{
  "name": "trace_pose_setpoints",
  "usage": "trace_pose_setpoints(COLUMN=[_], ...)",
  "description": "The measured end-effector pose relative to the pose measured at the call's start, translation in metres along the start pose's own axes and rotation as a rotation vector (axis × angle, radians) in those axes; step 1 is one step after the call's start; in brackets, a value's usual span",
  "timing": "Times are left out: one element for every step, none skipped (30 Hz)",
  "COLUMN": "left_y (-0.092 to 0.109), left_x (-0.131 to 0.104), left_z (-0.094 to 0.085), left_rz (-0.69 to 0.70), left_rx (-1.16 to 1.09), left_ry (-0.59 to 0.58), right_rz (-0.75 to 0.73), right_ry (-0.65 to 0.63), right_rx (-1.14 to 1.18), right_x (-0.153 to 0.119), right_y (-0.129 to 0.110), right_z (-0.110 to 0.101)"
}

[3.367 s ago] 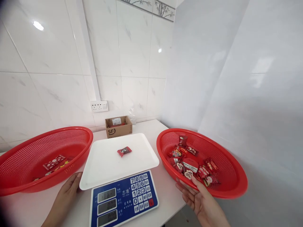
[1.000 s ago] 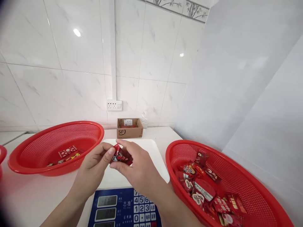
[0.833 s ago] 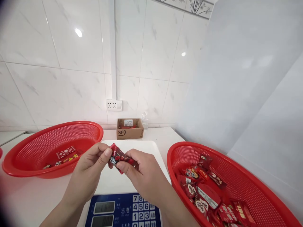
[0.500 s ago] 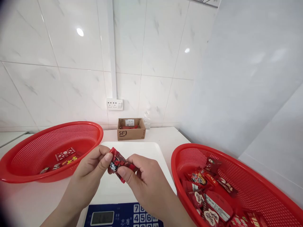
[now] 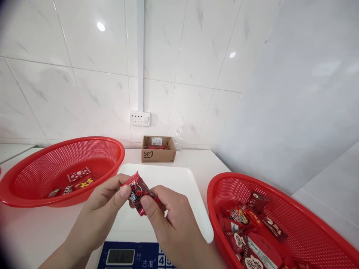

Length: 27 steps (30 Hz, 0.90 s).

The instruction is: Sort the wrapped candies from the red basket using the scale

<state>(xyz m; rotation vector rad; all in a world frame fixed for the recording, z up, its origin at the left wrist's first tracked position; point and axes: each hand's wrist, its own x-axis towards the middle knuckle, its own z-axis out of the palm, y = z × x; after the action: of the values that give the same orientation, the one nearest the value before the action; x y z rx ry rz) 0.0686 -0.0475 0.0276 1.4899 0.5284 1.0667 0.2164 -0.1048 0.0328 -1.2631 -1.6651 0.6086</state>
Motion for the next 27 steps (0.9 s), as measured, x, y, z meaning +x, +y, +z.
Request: trace_pose_setpoints(left_y=[0.000, 0.001, 0.001, 0.001, 0.001, 0.001, 0.002, 0.002, 0.003, 0.003, 0.003, 0.004, 0.004, 0.004, 0.003, 0.003, 0.003, 0.003, 0.003, 0.004, 0.004, 0.005, 0.006, 0.007, 0.008, 0.009, 0.010], left_x=[0.000, -0.001, -0.001, -0.002, -0.003, -0.004, -0.004, -0.005, -0.005, -0.006, -0.006, -0.005, -0.005, -0.005, -0.005, -0.006, -0.006, -0.007, -0.008, -0.009, -0.010, -0.011, -0.012, -0.012, -0.012, -0.012, -0.013], left_z=[0.000, -0.001, -0.001, -0.002, -0.002, -0.002, -0.002, -0.001, 0.000, 0.001, 0.002, 0.003, 0.004, 0.005, 0.005, 0.005, 0.006, 0.006, 0.006, 0.006, 0.007, 0.008, 0.008, 0.009, 0.010, 0.010, 0.010], left_rz=[0.010, 0.017, 0.017, 0.009, -0.002, -0.015, -0.027, -0.038, -0.044, -0.048, -0.047, -0.045, -0.045, -0.049, -0.057, -0.070, -0.083, -0.093, -0.099, -0.103, -0.105, -0.108, -0.109, -0.108, -0.103, -0.097, -0.087], left_rx=[0.000, 0.008, 0.028, 0.057, 0.091, 0.124, 0.153, 0.175, 0.192, 0.201, 0.206, 0.204, 0.195, 0.180, 0.162, 0.149, 0.144, 0.147, 0.155, 0.165, 0.173, 0.179, 0.181, 0.182, 0.185, 0.188, 0.194], left_ry=[0.014, 0.027, 0.031, 0.024, 0.010, -0.011, -0.033, -0.055, -0.075, -0.090, -0.101, -0.108, -0.119, -0.136, -0.157, -0.177, -0.193, -0.202, -0.205, -0.204, -0.202, -0.201, -0.199, -0.198, -0.196, -0.192, -0.190], right_rz=[0.008, 0.016, 0.021, 0.021, 0.019, 0.018, 0.020, 0.023, 0.023, 0.022, 0.020, 0.015, 0.007, 0.000, -0.003, -0.006, -0.010, -0.015, -0.021, -0.027, -0.034, -0.039, -0.040, -0.036, -0.029, -0.023, -0.018], right_ry=[-0.020, -0.040, -0.054, -0.057, -0.049, -0.033, -0.017, -0.004, 0.005, 0.009, 0.009, 0.014, 0.027, 0.042, 0.061, 0.082, 0.105, 0.123, 0.136, 0.144, 0.151, 0.157, 0.165, 0.172, 0.175, 0.173, 0.169], right_rx=[-0.001, -0.001, 0.011, 0.036, 0.069, 0.098, 0.112, 0.107, 0.085, 0.054, 0.022, -0.007, -0.035, -0.059, -0.082, -0.105, -0.127, -0.147, -0.166, -0.185, -0.203, -0.214, -0.216, -0.209, -0.193, -0.167, -0.139], right_x=[-0.001, -0.001, -0.002, -0.002, -0.002, -0.002, -0.002, -0.002, -0.002, -0.002, -0.002, -0.002, -0.003, -0.003, -0.003, -0.004, -0.004, -0.005, -0.006, -0.006, -0.007, -0.008, -0.008, -0.009, -0.009, -0.010, -0.009], right_y=[0.001, 0.001, 0.002, 0.003, 0.003, 0.004, 0.004, 0.004, 0.003, 0.003, 0.002, 0.002, 0.001, 0.001, 0.000, 0.001, 0.001, 0.001, 0.001, 0.001, 0.001, 0.001, 0.000, 0.000, -0.001, -0.002, -0.002], right_z=[-0.001, -0.002, -0.003, -0.003, -0.004, -0.004, -0.004, -0.004, -0.004, -0.003, -0.003, -0.003, -0.003, -0.003, -0.003, -0.004, -0.004, -0.004, -0.005, -0.005, -0.005, -0.006, -0.006, -0.006, -0.006, -0.006, -0.006])
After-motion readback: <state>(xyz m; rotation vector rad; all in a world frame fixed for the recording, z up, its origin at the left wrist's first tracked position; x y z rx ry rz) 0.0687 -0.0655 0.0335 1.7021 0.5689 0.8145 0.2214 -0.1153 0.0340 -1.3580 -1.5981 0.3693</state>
